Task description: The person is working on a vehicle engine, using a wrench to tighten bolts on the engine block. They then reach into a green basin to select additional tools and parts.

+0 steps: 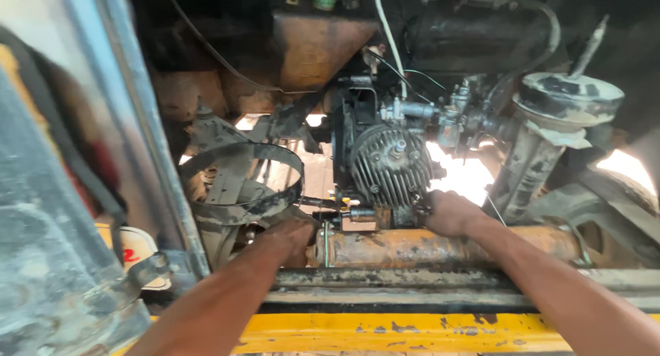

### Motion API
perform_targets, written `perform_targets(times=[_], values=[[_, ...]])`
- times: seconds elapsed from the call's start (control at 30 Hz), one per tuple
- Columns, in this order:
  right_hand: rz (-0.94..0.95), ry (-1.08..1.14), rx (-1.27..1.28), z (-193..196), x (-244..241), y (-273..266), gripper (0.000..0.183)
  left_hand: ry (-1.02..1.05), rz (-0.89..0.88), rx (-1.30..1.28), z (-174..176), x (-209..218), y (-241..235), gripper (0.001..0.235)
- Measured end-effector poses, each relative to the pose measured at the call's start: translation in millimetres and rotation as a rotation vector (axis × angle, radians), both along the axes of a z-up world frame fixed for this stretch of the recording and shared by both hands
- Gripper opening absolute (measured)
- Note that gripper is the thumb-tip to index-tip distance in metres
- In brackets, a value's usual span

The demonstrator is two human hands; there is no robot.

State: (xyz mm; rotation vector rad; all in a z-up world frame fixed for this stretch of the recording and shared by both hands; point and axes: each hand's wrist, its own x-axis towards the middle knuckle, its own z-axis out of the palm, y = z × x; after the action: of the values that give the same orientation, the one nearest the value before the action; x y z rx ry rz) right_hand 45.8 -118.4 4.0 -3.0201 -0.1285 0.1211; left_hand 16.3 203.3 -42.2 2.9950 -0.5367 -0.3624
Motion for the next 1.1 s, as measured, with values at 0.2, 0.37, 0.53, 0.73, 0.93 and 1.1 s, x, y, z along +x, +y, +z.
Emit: perform_targets(times=[0.2, 0.37, 0.53, 0.73, 0.93, 1.1], values=[[-0.049, 0.063, 0.046, 13, 3, 12, 0.057, 0.009, 0.005, 0.015, 16, -14, -7, 0.047], [0.029, 0.076, -0.042, -1, 27, 10, 0.059, 0.009, -0.009, 0.032, 24, -20, -8, 0.046], [0.232, -0.127, 0.057, -21, 52, 2, 0.053, 0.098, 0.066, 0.004, 34, -17, -11, 0.048], [-0.12, 0.153, 0.331, -11, 44, 10, 0.053, 0.11, 0.179, -0.4, 14, 42, -19, 0.041], [-0.033, 0.089, 0.318, -10, 44, 11, 0.055, 0.117, 0.437, -0.778, 9, 75, -54, 0.03], [-0.015, 0.104, 0.27, -10, 44, 11, 0.052, 0.148, 0.129, -0.416, 0, 111, -95, 0.033]])
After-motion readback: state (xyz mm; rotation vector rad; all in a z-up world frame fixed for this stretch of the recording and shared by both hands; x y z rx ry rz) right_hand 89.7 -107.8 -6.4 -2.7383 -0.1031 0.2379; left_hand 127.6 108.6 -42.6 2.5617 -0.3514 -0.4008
